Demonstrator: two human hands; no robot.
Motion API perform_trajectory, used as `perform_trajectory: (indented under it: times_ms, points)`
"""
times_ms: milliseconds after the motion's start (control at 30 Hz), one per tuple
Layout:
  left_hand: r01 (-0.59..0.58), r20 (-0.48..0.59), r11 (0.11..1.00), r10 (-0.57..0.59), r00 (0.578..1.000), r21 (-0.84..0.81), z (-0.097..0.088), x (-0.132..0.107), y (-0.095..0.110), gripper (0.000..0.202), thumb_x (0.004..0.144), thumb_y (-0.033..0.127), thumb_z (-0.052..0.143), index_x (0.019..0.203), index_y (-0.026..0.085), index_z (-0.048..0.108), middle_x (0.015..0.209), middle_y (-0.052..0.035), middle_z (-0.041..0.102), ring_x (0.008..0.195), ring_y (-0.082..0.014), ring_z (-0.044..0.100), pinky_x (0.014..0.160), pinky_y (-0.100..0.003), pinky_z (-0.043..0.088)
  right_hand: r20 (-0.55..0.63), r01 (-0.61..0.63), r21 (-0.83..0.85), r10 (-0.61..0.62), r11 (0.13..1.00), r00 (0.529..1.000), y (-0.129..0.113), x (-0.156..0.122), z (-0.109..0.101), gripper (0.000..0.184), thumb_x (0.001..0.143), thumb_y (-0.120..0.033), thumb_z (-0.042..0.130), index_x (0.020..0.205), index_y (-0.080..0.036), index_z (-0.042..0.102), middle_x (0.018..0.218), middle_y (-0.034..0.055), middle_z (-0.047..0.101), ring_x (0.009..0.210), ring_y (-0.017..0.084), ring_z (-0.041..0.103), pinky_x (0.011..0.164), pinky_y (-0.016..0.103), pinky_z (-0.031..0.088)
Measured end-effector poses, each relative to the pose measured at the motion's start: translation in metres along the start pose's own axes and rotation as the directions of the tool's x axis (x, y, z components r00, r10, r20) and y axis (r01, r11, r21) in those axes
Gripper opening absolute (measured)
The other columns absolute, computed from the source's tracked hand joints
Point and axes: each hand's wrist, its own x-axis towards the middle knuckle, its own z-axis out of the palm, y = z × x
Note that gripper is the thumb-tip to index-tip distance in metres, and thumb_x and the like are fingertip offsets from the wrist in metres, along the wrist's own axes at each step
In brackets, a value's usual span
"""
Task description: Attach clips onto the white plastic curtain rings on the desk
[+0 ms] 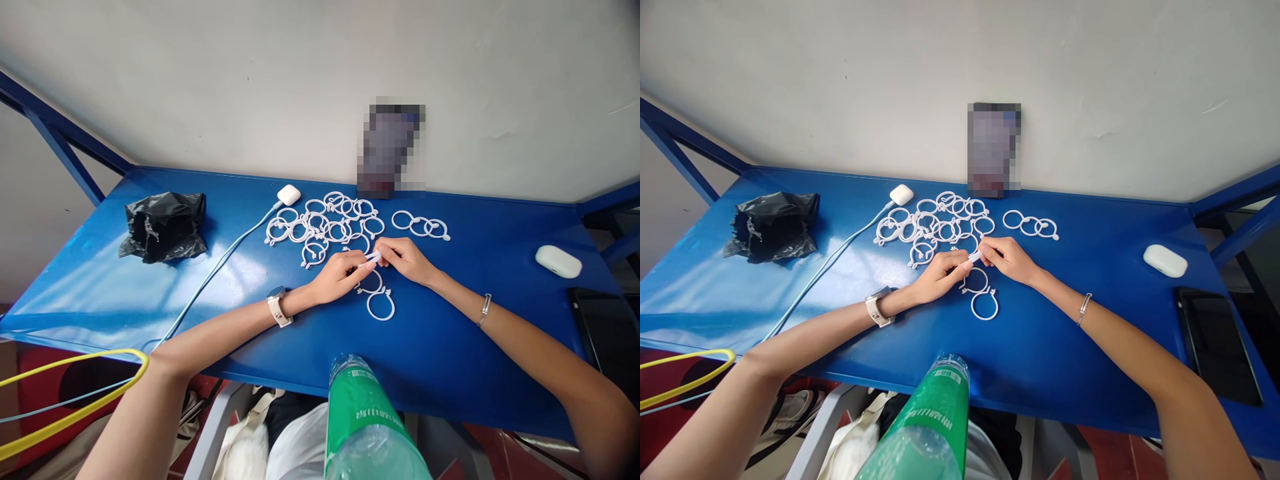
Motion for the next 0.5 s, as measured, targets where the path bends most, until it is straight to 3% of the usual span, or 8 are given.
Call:
perform_trajectory:
  times_ms: [500]
  points:
    - [0.063, -0.024, 0.998, -0.062, 0.998, 0.013, 0.0001, 0.0006, 0.0012, 0.045, 0.097, 0.046, 0.042, 0.062, 0.016, 0.044, 0.065, 0.0004, 0.046, 0.06, -0.0105, 0.043, 0.059, -0.025, 0.035, -0.044, -0.011, 0.02, 0.012, 1.0, 0.999, -0.0005, 0.0004, -0.001, 0.044, 0.098, -0.047, 0.043, 0.066, -0.018, 0.052, 0.061, -0.0009, 0.052, 0.056, 0.011, 0.049, 0.056, 0.024, 0.038]
